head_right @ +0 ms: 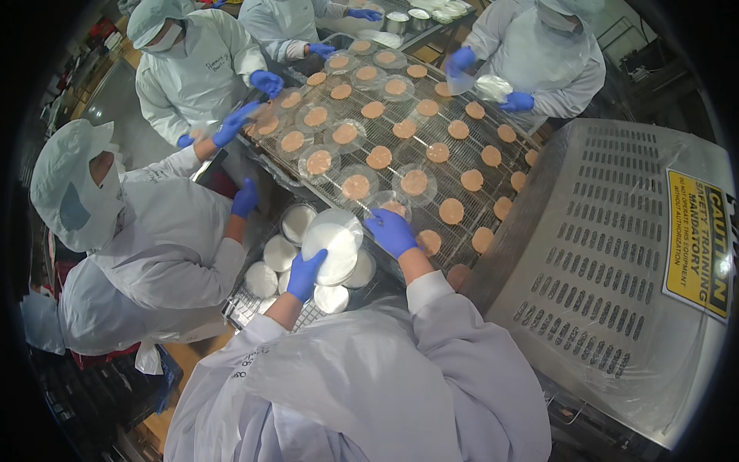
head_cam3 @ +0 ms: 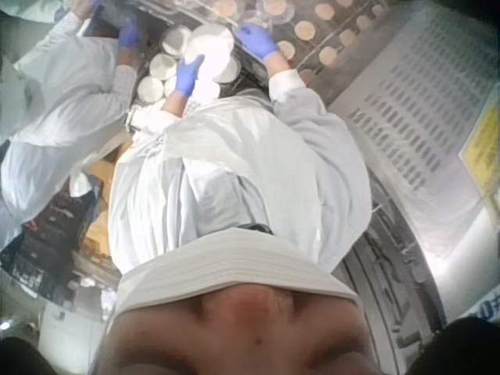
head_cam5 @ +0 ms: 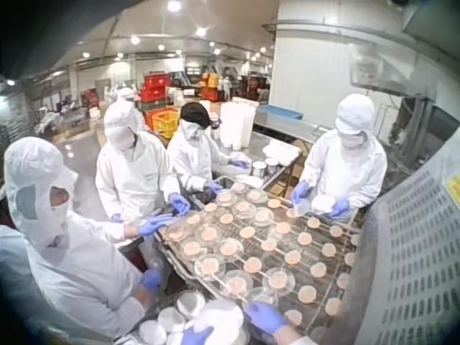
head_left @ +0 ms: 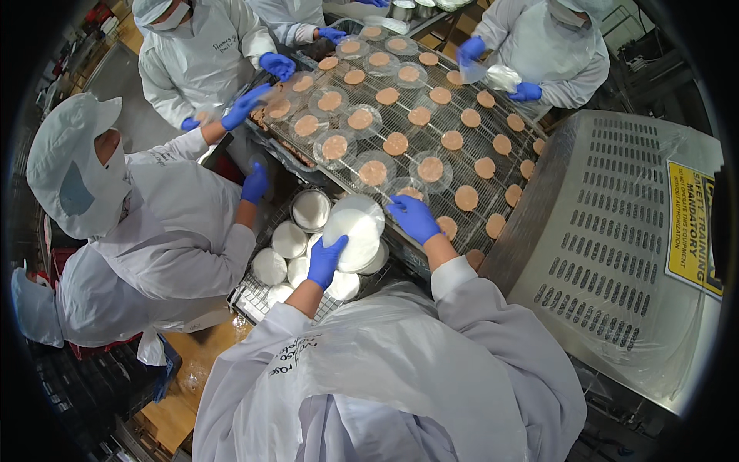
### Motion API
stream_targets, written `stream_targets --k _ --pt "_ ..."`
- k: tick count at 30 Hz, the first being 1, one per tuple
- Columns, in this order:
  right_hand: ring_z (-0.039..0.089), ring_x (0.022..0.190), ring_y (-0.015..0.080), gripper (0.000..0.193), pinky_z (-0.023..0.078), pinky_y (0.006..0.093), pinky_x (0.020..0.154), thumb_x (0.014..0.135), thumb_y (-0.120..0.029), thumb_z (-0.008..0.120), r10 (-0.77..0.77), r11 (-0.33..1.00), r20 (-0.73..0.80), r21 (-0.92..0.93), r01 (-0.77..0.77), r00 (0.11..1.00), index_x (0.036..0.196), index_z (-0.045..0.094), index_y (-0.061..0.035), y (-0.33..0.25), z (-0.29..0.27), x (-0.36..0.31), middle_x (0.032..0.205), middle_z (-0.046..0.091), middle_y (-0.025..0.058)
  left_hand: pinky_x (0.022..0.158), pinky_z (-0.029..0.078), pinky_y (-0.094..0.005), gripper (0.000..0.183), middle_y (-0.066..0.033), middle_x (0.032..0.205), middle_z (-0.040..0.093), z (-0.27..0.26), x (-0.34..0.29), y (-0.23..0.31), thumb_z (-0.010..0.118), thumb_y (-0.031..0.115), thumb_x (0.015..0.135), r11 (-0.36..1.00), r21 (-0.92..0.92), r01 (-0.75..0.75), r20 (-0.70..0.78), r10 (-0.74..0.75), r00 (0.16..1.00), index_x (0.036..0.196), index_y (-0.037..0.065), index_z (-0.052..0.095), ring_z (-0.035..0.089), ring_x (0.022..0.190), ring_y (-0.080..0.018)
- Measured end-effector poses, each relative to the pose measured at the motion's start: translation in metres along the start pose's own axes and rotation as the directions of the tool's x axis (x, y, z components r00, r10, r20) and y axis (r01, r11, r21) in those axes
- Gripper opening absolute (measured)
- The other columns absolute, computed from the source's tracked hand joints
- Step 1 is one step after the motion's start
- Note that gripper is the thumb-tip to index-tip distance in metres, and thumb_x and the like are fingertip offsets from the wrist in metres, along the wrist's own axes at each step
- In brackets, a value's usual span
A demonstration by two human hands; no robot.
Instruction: The person repeatedly picks up white circular food items from a stack and places them onto a metal wire rack. The camera wearer and several coworkers, all in protective gear, perform this repetitive assembly task in a commercial kitchen.
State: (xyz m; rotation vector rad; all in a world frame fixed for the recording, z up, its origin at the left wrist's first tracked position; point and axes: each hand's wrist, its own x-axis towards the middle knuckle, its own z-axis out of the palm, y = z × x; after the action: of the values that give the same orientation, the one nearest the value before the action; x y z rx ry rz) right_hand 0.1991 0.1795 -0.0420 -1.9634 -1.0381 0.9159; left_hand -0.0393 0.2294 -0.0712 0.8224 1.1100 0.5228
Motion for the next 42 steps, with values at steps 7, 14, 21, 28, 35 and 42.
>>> stream_targets --k 7,14,21,28,35,42 --pt "0.063 0.080 0.0278 0.025 0.047 0.0372 0.072 0.083 -0.026 0.060 -0.118 0.981 -0.049 0.148 0.124 0.992 0.086 0.062 -0.0008 0.002 0.013 -0.014 0.087 0.065 0.0167 0.082 0.050 -0.0308 0.049 -0.0133 0.110 0.061 0.016 -0.022 0.002 0.069 0.019 0.081 1.000 0.000 0.023 0.015 -0.023 1.000 0.119 -0.005 0.051 0.061 0.096 -0.0199" --pt "0.063 0.090 0.0313 0.024 0.049 0.0406 0.079 0.086 -0.014 0.052 0.044 0.970 -0.549 -0.178 -0.168 0.835 0.105 0.062 -0.0038 0.034 -0.062 0.015 0.096 0.065 0.0174 0.080 0.050 -0.0306 0.048 -0.0129 0.107 0.062 -0.007 -0.045 -0.002 0.070 0.021 0.081 1.000 -0.014 -0.013 -0.017 0.012 1.000 0.119 -0.004 0.053 0.062 0.092 -0.0196" --pt "0.044 0.121 0.0304 0.039 0.037 0.0369 0.101 0.084 -0.012 0.049 0.252 0.866 -0.039 -0.436 -0.243 0.967 0.123 0.050 -0.0027 0.044 -0.011 0.001 0.130 0.046 0.0183 0.082 0.049 -0.0311 0.051 -0.0144 0.111 0.060 -0.023 -0.052 -0.006 0.068 0.020 0.082 0.999 -0.017 0.039 -0.011 -0.039 0.999 0.122 -0.005 0.049 0.060 0.097 -0.0210" --pt "0.042 0.123 0.0315 0.044 0.037 0.0376 0.102 0.081 -0.004 0.048 0.161 0.972 -0.236 0.206 -0.112 0.958 0.125 0.048 -0.0023 0.085 0.002 -0.072 0.129 0.047 0.0213 0.082 0.051 -0.0333 0.051 -0.0160 0.112 0.059 -0.018 -0.035 -0.023 0.068 0.020 0.082 0.997 -0.066 0.043 0.012 -0.042 0.999 0.122 -0.006 0.048 0.061 0.097 -0.0230" --pt "0.049 0.111 0.0367 0.036 0.040 0.0403 0.096 0.085 -0.011 0.047 0.221 0.854 -0.322 -0.392 -0.342 0.921 0.119 0.052 -0.0005 0.080 -0.067 0.030 0.121 0.051 0.0231 0.080 0.050 -0.0316 0.048 -0.0138 0.108 0.062 0.010 -0.050 -0.032 0.070 0.021 0.081 0.998 -0.053 0.038 -0.036 -0.040 0.999 0.118 -0.004 0.053 0.062 0.093 -0.0213" --pt "0.056 0.098 0.0368 0.026 0.045 0.0390 0.088 0.079 -0.009 0.052 -0.690 0.533 -0.059 -0.716 0.451 0.721 0.103 0.059 -0.0007 0.099 -0.011 0.105 0.108 0.057 0.0237 0.081 0.050 -0.0312 0.050 -0.0141 0.110 0.061 0.026 -0.047 -0.012 0.070 0.021 0.081 0.998 -0.056 0.031 -0.014 -0.031 0.999 0.120 -0.004 0.052 0.061 0.095 -0.0209"
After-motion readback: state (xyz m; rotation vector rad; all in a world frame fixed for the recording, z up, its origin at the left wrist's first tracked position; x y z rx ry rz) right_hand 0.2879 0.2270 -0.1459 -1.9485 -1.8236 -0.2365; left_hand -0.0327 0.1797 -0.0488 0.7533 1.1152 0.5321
